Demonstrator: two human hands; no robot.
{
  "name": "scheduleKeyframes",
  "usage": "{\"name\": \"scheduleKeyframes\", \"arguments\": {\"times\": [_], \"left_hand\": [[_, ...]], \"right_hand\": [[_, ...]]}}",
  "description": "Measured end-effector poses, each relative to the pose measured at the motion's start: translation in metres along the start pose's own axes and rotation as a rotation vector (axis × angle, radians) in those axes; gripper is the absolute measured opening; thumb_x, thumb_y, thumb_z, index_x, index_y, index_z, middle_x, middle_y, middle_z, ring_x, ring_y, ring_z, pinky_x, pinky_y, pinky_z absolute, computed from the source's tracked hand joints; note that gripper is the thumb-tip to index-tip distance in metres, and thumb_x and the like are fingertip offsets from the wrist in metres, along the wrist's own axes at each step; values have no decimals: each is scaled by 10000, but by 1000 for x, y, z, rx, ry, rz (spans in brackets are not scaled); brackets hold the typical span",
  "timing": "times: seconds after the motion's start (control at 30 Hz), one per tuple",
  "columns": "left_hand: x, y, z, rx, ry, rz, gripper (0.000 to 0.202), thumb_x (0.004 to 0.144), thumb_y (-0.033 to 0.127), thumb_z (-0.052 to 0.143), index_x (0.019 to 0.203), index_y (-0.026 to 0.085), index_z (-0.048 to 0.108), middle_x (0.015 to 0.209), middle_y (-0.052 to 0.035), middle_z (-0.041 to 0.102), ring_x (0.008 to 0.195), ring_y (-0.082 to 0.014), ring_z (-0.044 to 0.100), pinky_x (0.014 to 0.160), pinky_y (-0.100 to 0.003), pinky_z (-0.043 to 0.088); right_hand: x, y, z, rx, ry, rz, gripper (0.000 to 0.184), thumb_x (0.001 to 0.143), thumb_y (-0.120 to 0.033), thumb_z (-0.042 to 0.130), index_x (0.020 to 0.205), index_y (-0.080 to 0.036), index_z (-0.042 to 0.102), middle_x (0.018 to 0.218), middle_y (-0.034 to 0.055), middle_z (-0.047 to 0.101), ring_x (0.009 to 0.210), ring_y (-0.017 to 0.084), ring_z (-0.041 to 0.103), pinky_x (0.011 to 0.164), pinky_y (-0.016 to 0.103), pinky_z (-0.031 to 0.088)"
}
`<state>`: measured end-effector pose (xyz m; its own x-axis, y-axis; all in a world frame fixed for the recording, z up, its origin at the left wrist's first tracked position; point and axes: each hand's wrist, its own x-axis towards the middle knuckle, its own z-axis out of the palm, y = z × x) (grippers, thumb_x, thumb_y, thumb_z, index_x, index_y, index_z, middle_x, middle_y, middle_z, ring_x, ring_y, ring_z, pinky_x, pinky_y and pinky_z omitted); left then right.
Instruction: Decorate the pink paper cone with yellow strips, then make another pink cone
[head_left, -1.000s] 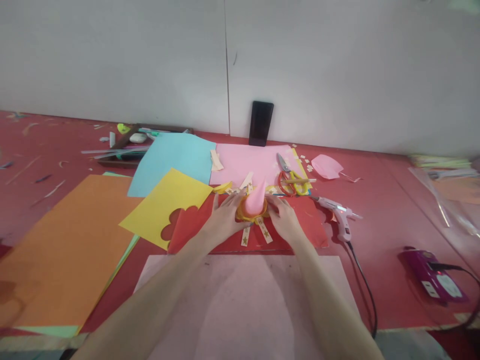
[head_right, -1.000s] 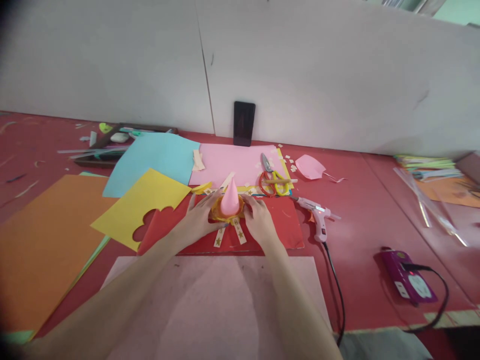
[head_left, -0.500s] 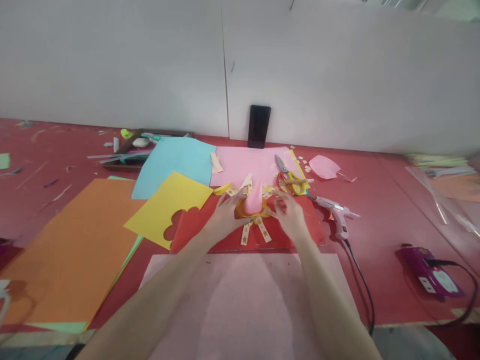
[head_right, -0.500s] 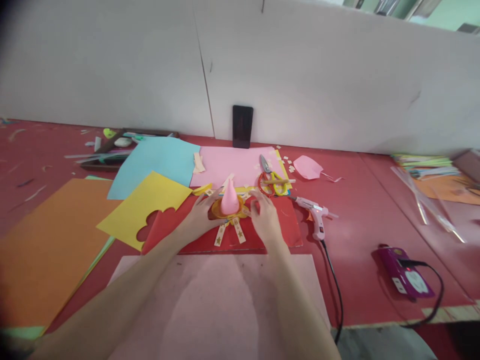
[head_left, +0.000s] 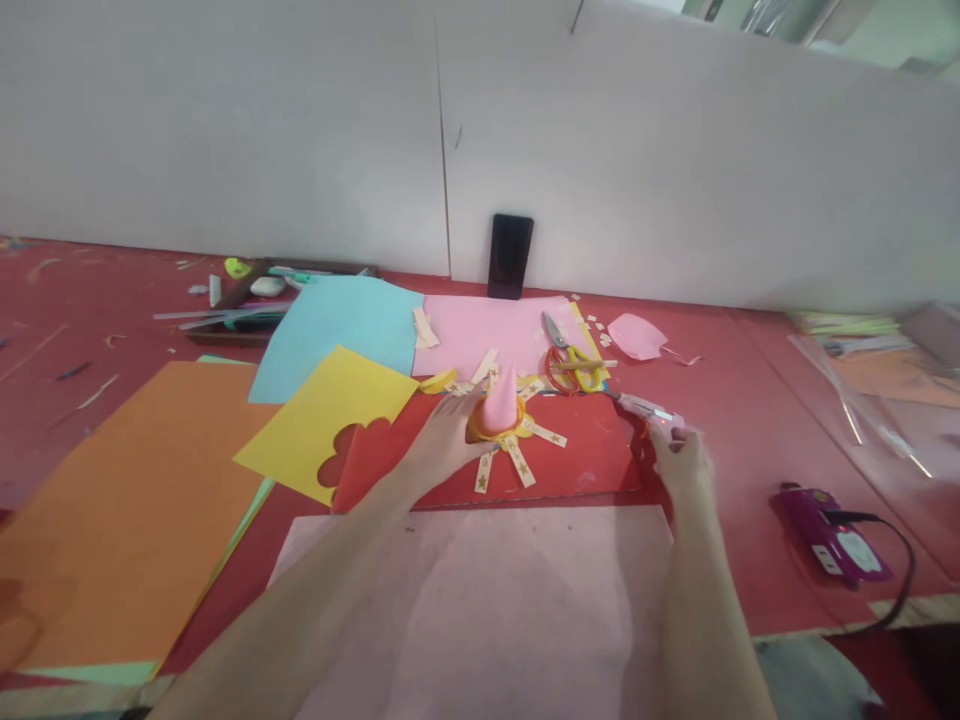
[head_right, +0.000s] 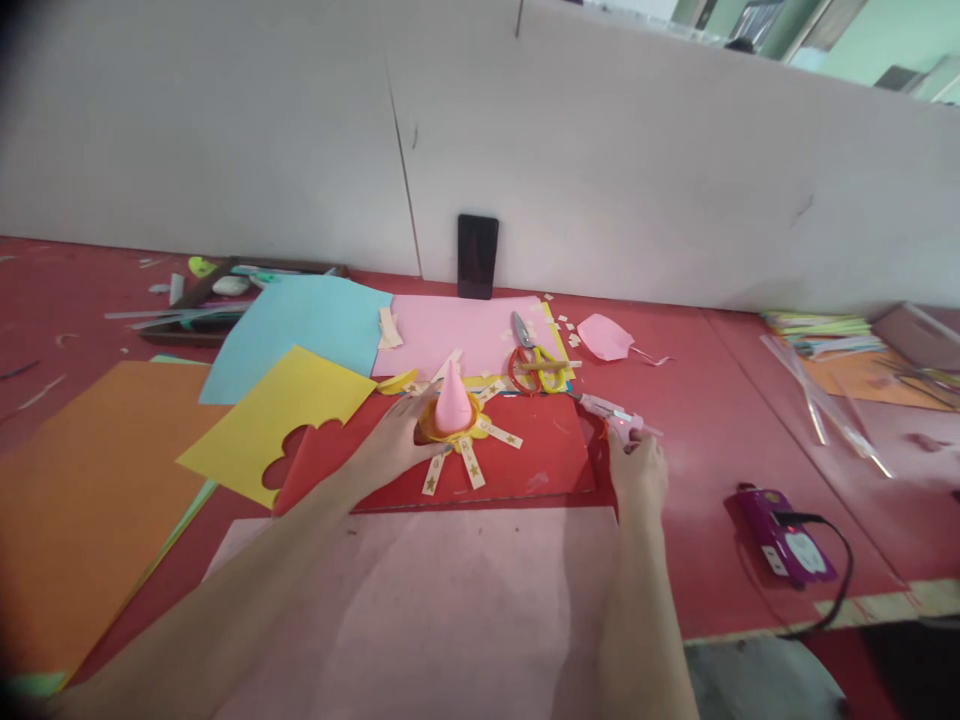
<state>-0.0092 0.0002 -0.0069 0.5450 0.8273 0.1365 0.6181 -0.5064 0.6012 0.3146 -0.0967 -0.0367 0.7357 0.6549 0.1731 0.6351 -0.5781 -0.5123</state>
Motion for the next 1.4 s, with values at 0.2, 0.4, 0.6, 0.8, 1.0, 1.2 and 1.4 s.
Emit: {"name": "scheduleKeyframes", "arguments": {"times": [0.2, 0.4, 0.6, 0.8, 1.0, 1.2, 1.4], "left_hand": [[-2, 5, -9, -177, 95, 13, 675, 671, 415, 642, 1248, 244, 336, 1295, -74, 402, 1201, -225, 360, 970, -357, 333], [-5, 7, -24, -183, 278, 42, 194, 795, 375, 505, 868, 203, 557, 949, -40, 583, 884, -157, 553, 811, -298, 442], [-4, 5, -19, 14, 122, 229, 225, 828, 377, 463, 789, 209, 607, 806, -23, 621, 785, -150, 558, 721, -278, 432], [-4, 7, -16, 88, 64, 275, 270, 825, 420, 455, 784, 204, 611, 802, -13, 629, 779, -145, 558, 708, -267, 407], [-5, 8, -14, 144, 48, 281, 269, 834, 415, 441, 815, 212, 618, 823, -5, 631, 794, -139, 564, 721, -263, 395], [-3, 7, -9, 181, 91, 338, 203, 835, 335, 475, 789, 202, 621, 777, 12, 634, 750, -119, 563, 705, -243, 386], [-4, 8, -7, 208, 132, 370, 179, 830, 315, 488, 793, 197, 618, 774, 15, 635, 728, -112, 561, 698, -239, 378]], "right_hand": [[-2, -11, 11, -23, 69, -21, 480, 798, -500, 290, 895, -84, 509, 905, 223, 563, 886, 302, 522, 743, 397, 378], [-13, -22, -3, 192, 121, 26, 462, 818, -517, 279, 1006, -131, 449, 836, 127, 570, 760, 243, 545, 622, 322, 381], [-47, -58, -11, 272, 71, -37, 452, 809, -545, 303, 1002, -166, 454, 831, 96, 564, 722, 205, 528, 612, 289, 378], [-60, -66, -4, 260, -172, -101, 578, 615, -589, 561, 1021, -197, 436, 947, 86, 573, 826, 225, 552, 675, 304, 411], [-65, -73, 1, 141, -202, -194, 505, 643, -535, 537, 1017, -209, 440, 972, 88, 585, 855, 249, 565, 649, 319, 413], [-75, -83, 3, 26, -192, -253, 412, 676, -508, 511, 961, -215, 456, 918, 57, 600, 768, 227, 585, 574, 280, 381], [-76, -85, 0, -10, -196, -286, 351, 691, -449, 504, 945, -212, 453, 910, 49, 606, 730, 201, 583, 547, 260, 365]]}}
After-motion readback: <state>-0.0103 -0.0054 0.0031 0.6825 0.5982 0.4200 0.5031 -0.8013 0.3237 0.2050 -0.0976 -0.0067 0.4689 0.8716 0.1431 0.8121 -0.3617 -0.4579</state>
